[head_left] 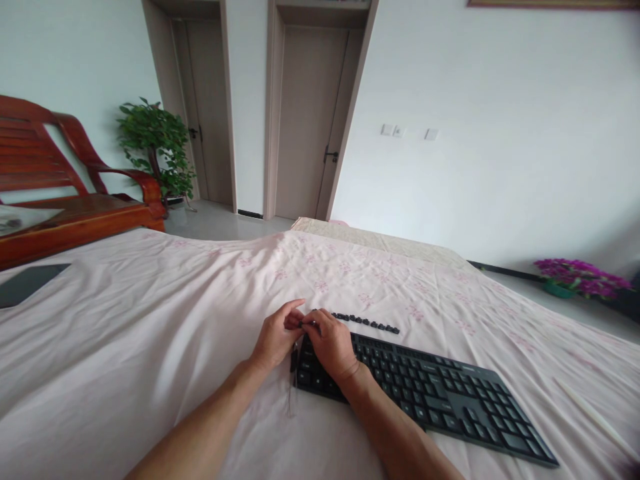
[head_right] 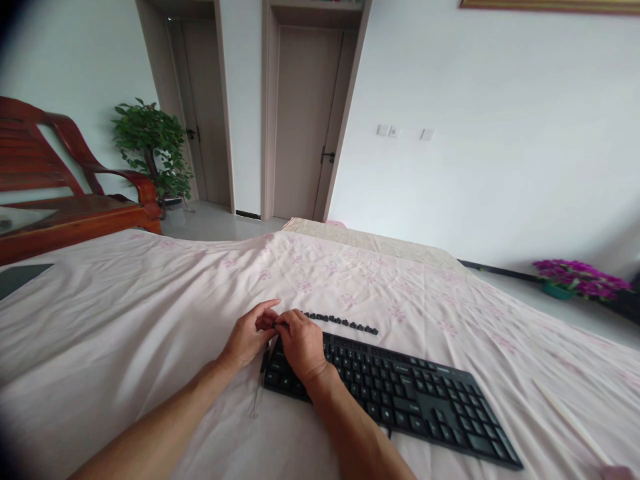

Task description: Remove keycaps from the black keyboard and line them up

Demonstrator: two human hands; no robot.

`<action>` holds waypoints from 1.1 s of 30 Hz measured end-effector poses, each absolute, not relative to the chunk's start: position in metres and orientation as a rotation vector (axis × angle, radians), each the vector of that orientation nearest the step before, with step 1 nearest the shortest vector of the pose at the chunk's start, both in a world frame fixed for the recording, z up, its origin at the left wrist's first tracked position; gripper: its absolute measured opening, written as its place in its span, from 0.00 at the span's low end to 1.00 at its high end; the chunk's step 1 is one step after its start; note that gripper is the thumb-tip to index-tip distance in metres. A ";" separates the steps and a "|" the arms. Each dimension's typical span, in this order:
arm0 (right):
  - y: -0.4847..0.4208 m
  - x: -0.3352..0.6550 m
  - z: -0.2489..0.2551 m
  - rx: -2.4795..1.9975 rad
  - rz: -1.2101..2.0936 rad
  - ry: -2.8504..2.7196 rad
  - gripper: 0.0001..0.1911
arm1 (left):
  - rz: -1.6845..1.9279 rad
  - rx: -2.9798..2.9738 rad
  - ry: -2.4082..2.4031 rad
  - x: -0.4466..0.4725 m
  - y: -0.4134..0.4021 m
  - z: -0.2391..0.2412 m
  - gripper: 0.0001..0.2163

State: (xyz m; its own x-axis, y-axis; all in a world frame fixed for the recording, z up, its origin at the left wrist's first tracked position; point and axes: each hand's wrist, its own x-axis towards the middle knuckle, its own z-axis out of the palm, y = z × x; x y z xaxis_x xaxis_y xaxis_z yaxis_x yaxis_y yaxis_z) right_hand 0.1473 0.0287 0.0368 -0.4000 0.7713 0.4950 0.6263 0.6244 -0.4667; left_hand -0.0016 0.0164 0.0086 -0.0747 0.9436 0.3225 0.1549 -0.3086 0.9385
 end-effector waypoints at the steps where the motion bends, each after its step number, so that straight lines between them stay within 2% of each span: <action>1: 0.028 0.147 0.037 -1.088 0.270 -2.150 0.05 | 1.446 1.521 1.237 -0.002 0.016 0.009 0.21; 8: 0.027 0.146 0.038 -1.068 0.342 -2.099 0.07 | 1.403 1.652 1.369 -0.004 0.015 0.013 0.11; 15: 0.075 0.177 0.063 -1.330 0.537 -2.014 0.10 | 1.386 1.521 1.588 -0.012 0.024 0.008 0.12; 19: 0.099 0.189 0.066 -1.570 0.423 -2.211 0.09 | 1.394 1.507 1.608 -0.012 0.028 0.007 0.11; 27: 0.100 0.168 0.048 -1.402 0.082 -2.480 0.09 | 1.319 1.571 1.613 -0.013 0.031 0.005 0.11; 33: 0.107 0.160 0.046 -1.415 0.033 -2.524 0.06 | 1.316 1.563 1.610 -0.014 0.033 0.004 0.12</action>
